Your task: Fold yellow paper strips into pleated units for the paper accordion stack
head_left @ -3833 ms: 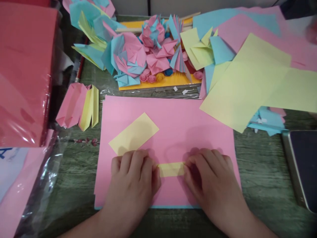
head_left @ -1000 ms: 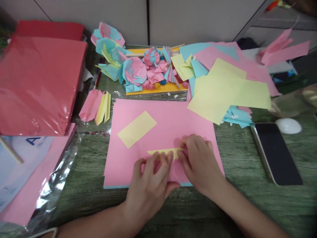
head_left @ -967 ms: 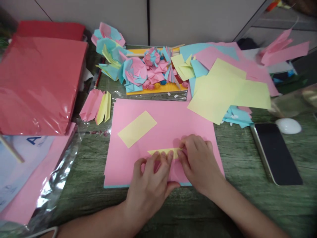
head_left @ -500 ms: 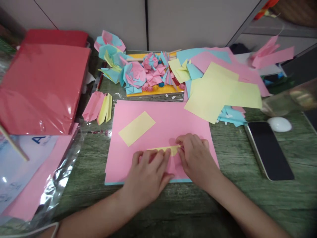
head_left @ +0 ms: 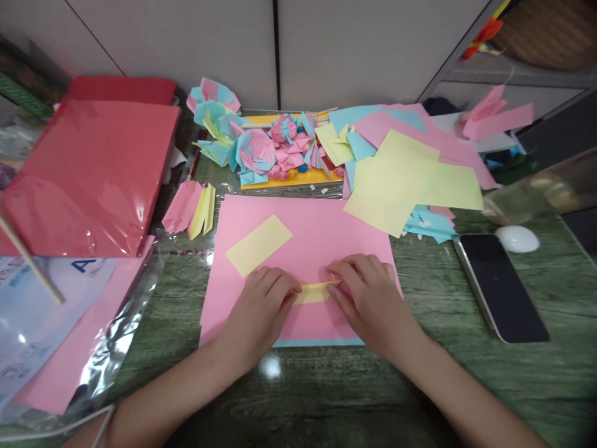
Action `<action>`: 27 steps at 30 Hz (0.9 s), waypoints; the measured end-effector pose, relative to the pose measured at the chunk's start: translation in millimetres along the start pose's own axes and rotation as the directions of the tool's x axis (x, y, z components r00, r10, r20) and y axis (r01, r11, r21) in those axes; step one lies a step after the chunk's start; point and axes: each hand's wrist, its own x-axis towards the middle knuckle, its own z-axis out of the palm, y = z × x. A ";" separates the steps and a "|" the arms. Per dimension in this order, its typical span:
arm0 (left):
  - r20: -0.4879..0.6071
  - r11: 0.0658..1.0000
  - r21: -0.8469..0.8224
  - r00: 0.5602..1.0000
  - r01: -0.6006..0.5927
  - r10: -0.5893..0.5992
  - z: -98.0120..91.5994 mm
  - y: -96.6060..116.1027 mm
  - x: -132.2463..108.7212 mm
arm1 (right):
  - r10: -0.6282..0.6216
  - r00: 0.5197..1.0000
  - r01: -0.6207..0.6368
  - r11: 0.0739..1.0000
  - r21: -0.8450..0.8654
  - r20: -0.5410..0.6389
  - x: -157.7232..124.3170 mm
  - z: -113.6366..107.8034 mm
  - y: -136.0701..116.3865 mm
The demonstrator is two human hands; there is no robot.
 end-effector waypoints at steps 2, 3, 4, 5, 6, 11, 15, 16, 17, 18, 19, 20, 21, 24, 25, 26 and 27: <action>-0.007 0.997 -0.068 1.000 0.024 -0.024 -0.9 -2.1 -0.6 | -0.022 1.000 0.021 0.999 0.036 0.020 -1.2 -1.3 -0.8; -0.011 0.993 -0.110 0.999 0.035 -0.036 -1.2 -2.9 -0.9 | -0.031 0.999 0.030 0.998 0.059 0.025 -1.4 -1.4 -0.8; -0.016 0.987 -0.153 0.999 0.043 -0.046 -1.4 -3.4 -1.2 | -0.035 0.999 0.033 0.996 0.084 0.025 -1.3 -1.1 -0.7; -0.021 0.980 -0.193 0.998 0.047 -0.051 -1.7 -3.5 -1.4 | -0.033 0.999 0.030 0.993 0.111 0.024 -0.9 -0.6 -0.5; -0.026 0.974 -0.223 0.998 0.042 -0.049 -2.1 -3.2 -1.6 | -0.028 0.999 0.024 0.989 0.143 0.024 -0.2 -0.1 -0.4; -0.124 0.961 -0.271 0.992 -0.050 0.017 -6.0 1.2 -0.7 | 0.011 0.997 -0.037 0.946 0.322 0.082 1.8 -3.2 0.8; -0.236 0.979 -0.193 0.972 -0.063 0.016 -10.1 3.5 -0.2 | 0.019 0.938 0.042 0.985 0.169 -0.346 -3.7 -9.7 1.1; -0.241 0.981 -0.185 0.970 -0.063 0.017 -10.6 3.9 -0.4 | -0.038 0.886 0.067 0.997 0.047 -0.462 -5.8 -10.2 -0.4; -0.236 0.980 -0.187 0.972 -0.067 0.021 -10.9 4.4 -1.0 | -0.113 0.845 0.086 0.993 -0.077 -0.523 -8.0 -9.9 -3.1; -0.225 0.978 -0.197 0.974 -0.070 0.024 -10.8 5.0 -1.7 | -0.174 0.844 0.098 0.980 -0.173 -0.507 -10.2 -8.8 -6.9; -0.215 0.975 -0.211 0.976 -0.072 0.025 -10.6 5.9 -2.6 | -0.198 0.879 0.113 0.970 -0.215 -0.434 -12.2 -6.8 -11.7; -0.201 0.971 -0.226 0.979 -0.073 0.026 -10.3 7.0 -3.7 | -0.219 0.915 0.153 0.965 -0.212 -0.340 -13.9 -4.4 -16.8; -0.184 0.969 -0.239 0.983 -0.070 0.026 -9.9 8.3 -4.7 | -0.231 0.931 0.190 0.968 -0.165 -0.283 -15.3 -1.9 -21.8; -0.111 0.968 -0.243 0.993 -0.070 0.044 -8.5 11.8 -6.9 | -0.180 0.979 0.198 0.958 0.209 -0.100 -16.9 2.2 -30.1; -0.081 0.972 -0.224 0.995 -0.072 0.055 -7.8 12.4 -7.1 | -0.138 0.989 0.147 0.936 0.321 -0.053 -16.4 1.8 -29.3; -0.057 0.978 -0.194 0.996 -0.076 0.066 -6.9 12.5 -7.1 | -0.083 0.996 0.085 0.914 0.396 -0.022 -15.5 0.4 -26.7; -0.037 0.984 -0.155 0.996 -0.083 0.078 -5.8 12.2 -7.0 | -0.025 1.000 0.031 0.899 0.436 -0.018 -14.1 -1.5 -22.4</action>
